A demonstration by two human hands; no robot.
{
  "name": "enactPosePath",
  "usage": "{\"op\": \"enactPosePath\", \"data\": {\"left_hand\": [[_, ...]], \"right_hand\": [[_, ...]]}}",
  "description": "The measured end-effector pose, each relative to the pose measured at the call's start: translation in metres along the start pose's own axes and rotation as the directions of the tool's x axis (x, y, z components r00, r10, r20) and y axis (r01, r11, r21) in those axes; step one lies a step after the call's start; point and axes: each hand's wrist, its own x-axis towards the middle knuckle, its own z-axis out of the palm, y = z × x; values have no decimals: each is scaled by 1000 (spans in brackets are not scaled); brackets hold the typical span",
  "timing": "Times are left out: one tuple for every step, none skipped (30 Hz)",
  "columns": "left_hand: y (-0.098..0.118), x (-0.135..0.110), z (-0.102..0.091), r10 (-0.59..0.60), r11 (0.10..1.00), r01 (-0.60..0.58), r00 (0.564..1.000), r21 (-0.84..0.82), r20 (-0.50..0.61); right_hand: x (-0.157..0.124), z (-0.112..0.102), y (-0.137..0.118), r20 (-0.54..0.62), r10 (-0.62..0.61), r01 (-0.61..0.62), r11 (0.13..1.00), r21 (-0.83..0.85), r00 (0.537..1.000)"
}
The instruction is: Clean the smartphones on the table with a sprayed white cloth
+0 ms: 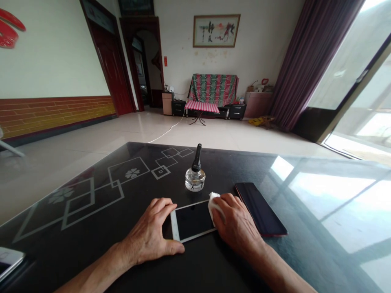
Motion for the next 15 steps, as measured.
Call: {"op": "enactPosePath", "data": {"left_hand": [[1, 0, -1, -17, 1000, 18, 1000, 12, -14], [1, -1, -1, -30, 999, 31, 999, 21, -24], [1, -1, -1, -39, 999, 40, 999, 27, -31], [2, -1, -1, -45, 998, 46, 998, 30, -35], [2, -1, -1, -51, 998, 52, 998, 31, -39], [1, -1, -2, -56, 998, 57, 998, 30, -41], [1, -1, -2, -56, 998, 57, 998, 28, -38], [0, 0, -2, -48, 998, 49, 998, 25, -30], [-1, -1, -3, -34, 999, 35, 999, 22, -17], [-2, -1, -4, -17, 1000, 17, 1000, 18, -3], [-3, -1, -5, 1, 1000, -1, 1000, 12, 8], [-5, -1, -7, 18, 1000, -18, 1000, 2, 17], [-6, -1, -8, 30, 1000, -30, 999, -10, 23], [-8, 0, -9, 38, 999, -37, 999, -24, 29], [-9, 0, -11, 44, 998, -43, 998, -38, 36]], "right_hand": [[0, 0, 1, 2, -8, 8, 1000, 3, 1000], [0, 0, 1, 4, -14, 14, 1000, 8, 1000], [0, 1, 2, 2, -17, 17, 1000, 14, 1000], [0, 1, 2, 0, -16, 16, 1000, 21, 1000], [0, 2, 1, -4, -16, 16, 999, 28, 1000], [0, 2, 1, -8, -15, 15, 999, 36, 1000], [1, 3, 0, -11, -14, 14, 999, 42, 1000], [0, 3, -1, -11, -14, 14, 999, 47, 1000], [0, 3, -1, -8, -16, 16, 999, 51, 1000], [0, 3, -1, -2, -19, 19, 998, 54, 1000], [0, 3, -1, 3, -21, 21, 998, 54, 1000], [0, 3, -1, 9, -24, 23, 998, 53, 1000], [0, 2, -1, 14, -24, 23, 998, 50, 1000], [1, 2, 0, 19, -21, 20, 999, 47, 1000], [1, 1, 0, 24, -17, 15, 999, 44, 1000]]}}
